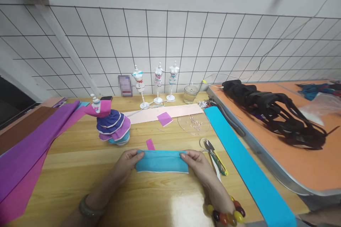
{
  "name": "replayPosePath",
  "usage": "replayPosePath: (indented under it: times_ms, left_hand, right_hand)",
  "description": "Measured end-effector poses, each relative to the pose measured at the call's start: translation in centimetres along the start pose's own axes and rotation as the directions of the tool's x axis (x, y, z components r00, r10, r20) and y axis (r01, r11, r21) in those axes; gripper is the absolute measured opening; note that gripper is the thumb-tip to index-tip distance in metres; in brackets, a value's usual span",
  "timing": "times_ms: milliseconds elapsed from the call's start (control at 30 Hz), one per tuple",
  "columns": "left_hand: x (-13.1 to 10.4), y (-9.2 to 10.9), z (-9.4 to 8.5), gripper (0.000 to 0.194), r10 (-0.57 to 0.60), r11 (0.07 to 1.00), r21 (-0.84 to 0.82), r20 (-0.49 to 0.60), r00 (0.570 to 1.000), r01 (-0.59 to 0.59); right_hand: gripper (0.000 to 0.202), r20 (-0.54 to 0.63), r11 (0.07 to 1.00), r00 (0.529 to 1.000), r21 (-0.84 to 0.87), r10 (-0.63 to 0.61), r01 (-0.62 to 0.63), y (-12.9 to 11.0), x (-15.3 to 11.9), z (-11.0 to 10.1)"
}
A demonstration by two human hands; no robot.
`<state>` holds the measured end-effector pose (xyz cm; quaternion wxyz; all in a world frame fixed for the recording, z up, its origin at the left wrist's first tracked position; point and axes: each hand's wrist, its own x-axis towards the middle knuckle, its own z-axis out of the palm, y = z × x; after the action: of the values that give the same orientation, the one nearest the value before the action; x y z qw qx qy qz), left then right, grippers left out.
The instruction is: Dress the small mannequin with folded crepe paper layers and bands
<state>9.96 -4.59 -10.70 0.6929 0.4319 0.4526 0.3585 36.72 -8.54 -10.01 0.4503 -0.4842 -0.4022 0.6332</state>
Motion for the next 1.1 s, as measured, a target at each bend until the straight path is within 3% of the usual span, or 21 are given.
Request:
replayPosePath:
  times_ms: [67, 233, 333, 433, 567, 733, 900, 1100]
  left_hand:
    - [0.0, 0.3, 0.2, 0.039, -0.015, 0.999, -0.04, -0.032, 0.999, 0.014]
    - [-0.2, 1.1, 0.7, 0.039, -0.055, 0.99, -0.133, -0.075, 0.996, 0.044]
    - [-0.2, 1.1, 0.7, 0.052, -0.039, 0.989, -0.148, -0.11, 0.993, 0.023]
    - [0.0, 0.9, 0.5, 0.068, -0.023, 0.993, -0.114, -0.209, 0.978, -0.001]
    - [0.2, 0.7, 0.3, 0.071, 0.034, 0.997, -0.056, -0.263, 0.964, -0.051]
    - [-0.2, 1.0, 0.5, 0.078, 0.121, 0.991, 0.079, -0.177, 0.977, -0.108]
    - [-0.8, 1.1, 0.4, 0.093, 0.099, 0.983, 0.153, 0.038, 0.994, -0.104]
    - [-0.5, 0.0, -0.3, 0.053, 0.188, 0.923, 0.34, 0.019, 0.982, -0.183]
  right_hand:
    - [0.033, -0.012, 1.0, 1.0, -0.018, -0.022, 0.022, -0.3, 0.0, 0.2]
    - [0.079, -0.021, 0.988, 0.997, -0.14, -0.068, 0.065, -0.5, -0.1, 0.3]
    - [0.089, -0.002, 0.987, 0.998, -0.148, -0.07, 0.068, -0.4, -0.2, 0.3]
    - [0.069, 0.012, 0.978, 0.997, -0.195, -0.079, 0.08, -0.1, -0.2, 0.4]
    - [0.045, -0.019, 0.935, 0.995, -0.345, -0.1, 0.087, 0.3, -0.1, 0.6]
    - [0.042, -0.089, 0.89, 0.983, -0.444, -0.159, 0.104, 0.5, 0.1, 0.7]
    - [0.038, -0.112, 0.87, 0.972, -0.475, -0.207, 0.13, 0.4, 0.1, 0.5]
    - [0.032, -0.072, 0.873, 0.965, -0.447, -0.253, 0.196, 0.3, 0.1, 0.4]
